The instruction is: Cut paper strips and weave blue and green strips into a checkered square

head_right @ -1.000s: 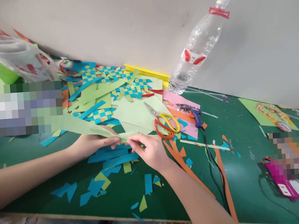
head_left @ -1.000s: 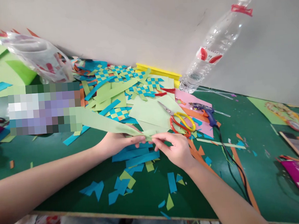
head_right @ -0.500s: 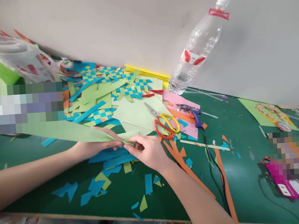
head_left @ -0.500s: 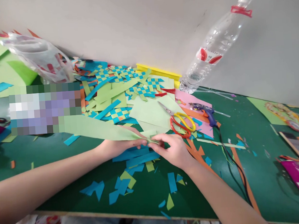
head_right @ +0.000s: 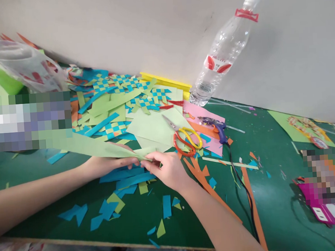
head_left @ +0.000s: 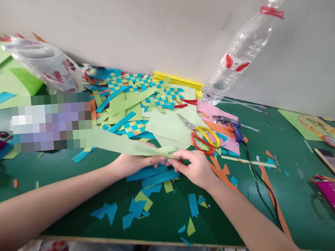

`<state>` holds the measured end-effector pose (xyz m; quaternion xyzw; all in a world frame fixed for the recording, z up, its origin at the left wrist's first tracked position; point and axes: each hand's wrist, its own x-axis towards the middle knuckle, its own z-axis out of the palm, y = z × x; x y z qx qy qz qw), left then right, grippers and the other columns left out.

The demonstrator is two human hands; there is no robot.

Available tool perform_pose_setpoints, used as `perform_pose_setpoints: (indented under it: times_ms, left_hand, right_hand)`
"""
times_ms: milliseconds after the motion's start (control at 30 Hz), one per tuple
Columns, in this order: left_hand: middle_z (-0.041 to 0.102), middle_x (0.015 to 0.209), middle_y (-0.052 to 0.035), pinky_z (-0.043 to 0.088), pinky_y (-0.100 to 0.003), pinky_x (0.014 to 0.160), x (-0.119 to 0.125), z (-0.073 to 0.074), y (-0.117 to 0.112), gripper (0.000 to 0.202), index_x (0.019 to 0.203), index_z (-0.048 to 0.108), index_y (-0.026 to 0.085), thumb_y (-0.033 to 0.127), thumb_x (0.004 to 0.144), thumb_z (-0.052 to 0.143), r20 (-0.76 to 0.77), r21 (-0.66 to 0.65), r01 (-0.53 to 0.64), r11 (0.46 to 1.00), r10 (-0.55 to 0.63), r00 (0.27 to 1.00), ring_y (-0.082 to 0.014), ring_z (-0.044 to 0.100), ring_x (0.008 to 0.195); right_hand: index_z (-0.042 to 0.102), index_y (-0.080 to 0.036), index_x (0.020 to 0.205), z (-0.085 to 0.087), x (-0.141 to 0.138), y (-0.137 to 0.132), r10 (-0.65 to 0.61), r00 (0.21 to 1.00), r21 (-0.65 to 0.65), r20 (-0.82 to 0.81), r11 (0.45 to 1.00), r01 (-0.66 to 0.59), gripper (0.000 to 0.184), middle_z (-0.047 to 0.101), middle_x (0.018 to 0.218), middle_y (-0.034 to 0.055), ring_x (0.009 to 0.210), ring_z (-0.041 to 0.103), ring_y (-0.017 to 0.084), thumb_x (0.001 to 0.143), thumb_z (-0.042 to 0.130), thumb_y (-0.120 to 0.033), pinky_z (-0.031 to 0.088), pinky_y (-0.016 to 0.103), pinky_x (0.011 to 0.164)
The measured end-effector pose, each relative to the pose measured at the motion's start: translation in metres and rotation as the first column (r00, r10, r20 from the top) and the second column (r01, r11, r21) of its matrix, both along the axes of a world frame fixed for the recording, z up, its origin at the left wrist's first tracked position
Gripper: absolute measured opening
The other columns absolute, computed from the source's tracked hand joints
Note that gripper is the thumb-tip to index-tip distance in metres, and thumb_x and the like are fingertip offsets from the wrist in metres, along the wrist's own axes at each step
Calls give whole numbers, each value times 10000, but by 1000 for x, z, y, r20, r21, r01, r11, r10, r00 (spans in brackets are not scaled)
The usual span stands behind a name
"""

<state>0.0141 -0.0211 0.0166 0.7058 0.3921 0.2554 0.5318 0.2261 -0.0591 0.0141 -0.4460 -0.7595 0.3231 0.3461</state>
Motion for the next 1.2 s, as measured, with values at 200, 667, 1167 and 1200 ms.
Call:
perform_pose_setpoints:
  times_ms: [200, 667, 1167, 1200]
  left_hand:
    - [689, 626, -3, 450, -162, 515, -2, 0, 2, 247, 749, 738, 169, 395, 814, 665, -39, 23, -3, 1000, 4, 999, -99, 604, 551]
    - [721, 699, -22, 480, -190, 562, -3, -2, 1, 277, 770, 736, 168, 430, 817, 658, -57, 3, 0, 1000, 0, 998, -118, 627, 591]
    - [718, 674, -15, 485, -180, 525, 1, 2, -2, 258, 725, 727, 167, 406, 802, 673, -17, -20, -11, 1000, 11, 1000, -107, 616, 556]
    - [717, 670, -16, 481, -180, 515, 1, 2, -2, 254, 722, 729, 166, 402, 798, 677, -13, -33, -13, 999, 13, 1000, -107, 613, 552]
  right_hand:
    - [694, -193, 797, 0, 0, -1, 6, 999, -66, -44, 998, -9, 156, 705, 634, -22, 498, 623, 81, 877, 617, -302, 506, 180, 528]
    - [702, -195, 782, 2, 2, 0, 16, 999, -55, -36, 998, -18, 171, 711, 638, -33, 487, 613, 65, 894, 603, -277, 493, 166, 508]
    - [596, -196, 811, 3, 3, 0, 98, 995, -44, 16, 994, -97, 171, 680, 650, -33, 511, 608, 69, 933, 523, -291, 469, 182, 527]
    - [590, -197, 801, 4, 3, 0, 99, 995, -38, 23, 994, -98, 172, 677, 641, -34, 510, 606, 71, 931, 526, -290, 466, 185, 530]
